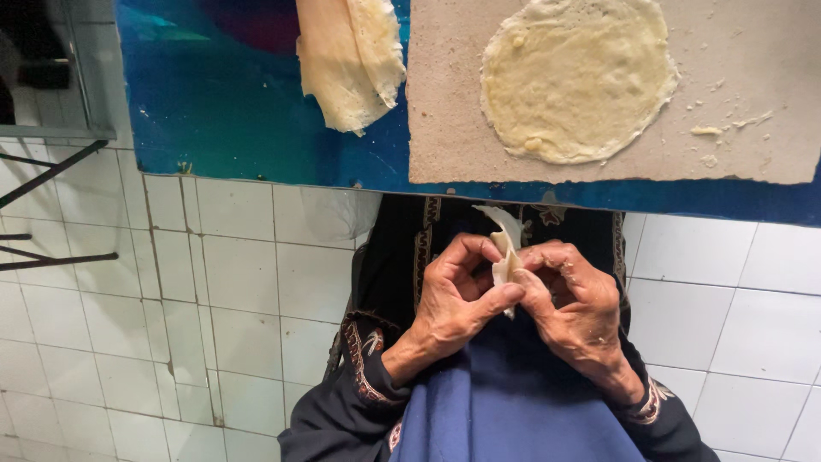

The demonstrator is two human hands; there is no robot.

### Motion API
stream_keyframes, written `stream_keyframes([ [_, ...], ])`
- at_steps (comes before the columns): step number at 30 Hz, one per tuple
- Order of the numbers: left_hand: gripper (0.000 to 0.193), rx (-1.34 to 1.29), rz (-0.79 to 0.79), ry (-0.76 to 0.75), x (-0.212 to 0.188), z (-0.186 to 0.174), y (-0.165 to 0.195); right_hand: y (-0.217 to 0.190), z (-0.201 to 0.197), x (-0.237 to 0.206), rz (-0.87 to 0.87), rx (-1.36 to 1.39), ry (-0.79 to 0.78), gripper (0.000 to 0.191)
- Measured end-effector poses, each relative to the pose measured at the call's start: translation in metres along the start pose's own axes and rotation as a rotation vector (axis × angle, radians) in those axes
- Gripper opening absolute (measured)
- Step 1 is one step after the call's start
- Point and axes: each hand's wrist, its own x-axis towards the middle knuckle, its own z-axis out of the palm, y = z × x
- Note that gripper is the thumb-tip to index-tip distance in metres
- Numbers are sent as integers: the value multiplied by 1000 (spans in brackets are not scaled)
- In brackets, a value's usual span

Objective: The person cuts a stack of thin dough wrappers with a knife, then separates and peels the wrappers apart by hand. They stretch and pull pieces of soft dough, and a flattened round of dough rests on the board as they continue handling wrapper pieces.

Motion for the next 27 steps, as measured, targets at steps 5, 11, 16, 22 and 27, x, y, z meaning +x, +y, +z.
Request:
stream_keyframes([
  [5, 21, 20, -71, 98, 4, 0, 0, 5, -1, 1, 160, 186, 10, 16],
  [11, 19, 543, -36, 116, 0, 8, 15, 8, -2, 6, 154, 142, -39, 38],
  [16, 17, 754, 194, 79, -2, 9, 26, 9, -1, 6, 159, -19, 16, 24],
  [22, 24, 425, 26, 144, -3, 5, 10, 18, -3, 4, 193, 114, 61, 17],
  [27, 34, 207, -47, 58, -7, -2, -4, 31, -4, 2, 190, 273, -46, 16],
])
